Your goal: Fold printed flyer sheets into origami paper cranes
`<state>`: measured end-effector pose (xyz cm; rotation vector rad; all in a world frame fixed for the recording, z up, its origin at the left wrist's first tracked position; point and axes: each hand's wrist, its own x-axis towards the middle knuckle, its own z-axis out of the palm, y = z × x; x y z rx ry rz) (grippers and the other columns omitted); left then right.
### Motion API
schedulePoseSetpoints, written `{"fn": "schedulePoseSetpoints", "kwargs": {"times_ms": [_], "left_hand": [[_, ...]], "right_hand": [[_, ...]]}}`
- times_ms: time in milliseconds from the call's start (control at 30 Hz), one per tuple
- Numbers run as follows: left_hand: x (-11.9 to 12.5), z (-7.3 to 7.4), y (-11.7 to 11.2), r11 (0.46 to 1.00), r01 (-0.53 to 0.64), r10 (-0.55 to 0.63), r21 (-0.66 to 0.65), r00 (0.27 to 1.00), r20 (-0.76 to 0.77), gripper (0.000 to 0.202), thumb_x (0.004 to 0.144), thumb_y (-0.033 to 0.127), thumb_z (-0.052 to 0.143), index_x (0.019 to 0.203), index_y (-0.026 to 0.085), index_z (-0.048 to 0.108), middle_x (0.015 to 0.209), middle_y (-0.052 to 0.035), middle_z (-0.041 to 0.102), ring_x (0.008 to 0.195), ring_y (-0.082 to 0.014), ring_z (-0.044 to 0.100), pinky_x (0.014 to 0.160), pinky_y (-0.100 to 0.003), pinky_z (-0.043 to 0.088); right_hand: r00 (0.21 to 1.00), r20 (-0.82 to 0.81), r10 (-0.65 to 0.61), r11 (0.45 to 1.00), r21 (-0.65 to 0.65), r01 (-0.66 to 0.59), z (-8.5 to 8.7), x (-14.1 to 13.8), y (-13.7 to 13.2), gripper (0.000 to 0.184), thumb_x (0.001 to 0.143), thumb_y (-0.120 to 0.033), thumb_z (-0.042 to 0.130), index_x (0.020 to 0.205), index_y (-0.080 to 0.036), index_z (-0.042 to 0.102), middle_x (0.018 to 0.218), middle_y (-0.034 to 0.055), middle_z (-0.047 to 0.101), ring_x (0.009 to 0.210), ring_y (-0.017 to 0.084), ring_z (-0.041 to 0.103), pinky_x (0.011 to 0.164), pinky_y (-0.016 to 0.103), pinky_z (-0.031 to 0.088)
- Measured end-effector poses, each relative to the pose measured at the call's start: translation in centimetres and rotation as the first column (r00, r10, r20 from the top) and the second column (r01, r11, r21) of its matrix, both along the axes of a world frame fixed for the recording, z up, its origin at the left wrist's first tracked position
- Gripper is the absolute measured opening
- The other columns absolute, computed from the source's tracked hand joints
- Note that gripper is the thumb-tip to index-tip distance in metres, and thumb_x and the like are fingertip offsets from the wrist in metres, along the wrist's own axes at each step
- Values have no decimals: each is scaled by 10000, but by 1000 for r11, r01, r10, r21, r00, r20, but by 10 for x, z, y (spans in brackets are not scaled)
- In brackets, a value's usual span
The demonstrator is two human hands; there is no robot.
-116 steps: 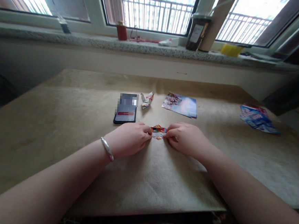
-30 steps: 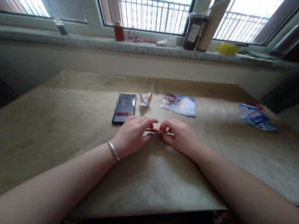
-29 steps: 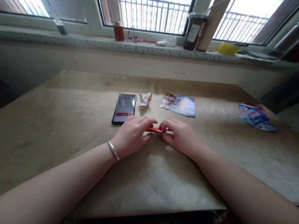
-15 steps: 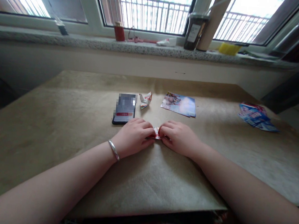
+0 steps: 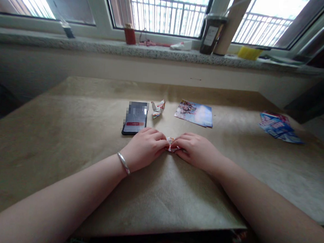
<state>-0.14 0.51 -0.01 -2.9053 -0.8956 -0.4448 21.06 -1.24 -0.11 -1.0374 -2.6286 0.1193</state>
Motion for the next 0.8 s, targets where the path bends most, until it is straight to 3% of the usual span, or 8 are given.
{"fn": "schedulePoseSetpoints", "kwargs": {"times_ms": [300, 600, 800], "left_hand": [[0, -2, 0, 997, 63, -62, -42, 998, 10, 173, 879, 158, 515, 919, 200, 678, 896, -35, 652, 824, -161, 565, 768, -300, 467], [2, 4, -8, 999, -22, 25, 34, 994, -108, 194, 897, 167, 513, 1057, 201, 617, 874, -22, 639, 725, -142, 569, 641, -251, 472], [2, 6, -7, 999, -48, 47, -4, 993, -109, 147, 893, 210, 524, 973, 208, 648, 842, -14, 630, 710, -140, 567, 636, -251, 467]], "right_hand": [[1000, 21, 21, 1000, 12, -21, 0, -2, 1, 149, 870, -198, 533, 862, -162, 678, 894, 66, 698, 843, 182, 601, 803, 318, 467], [994, 109, 11, 994, 109, -23, 1, -6, -3, 198, 894, -271, 523, 958, -154, 670, 960, 78, 687, 853, 194, 593, 775, 320, 470], [993, 118, -4, 992, 125, -11, -1, -7, -3, 217, 911, -281, 487, 938, -160, 665, 917, 67, 671, 812, 181, 571, 742, 304, 458]]}}
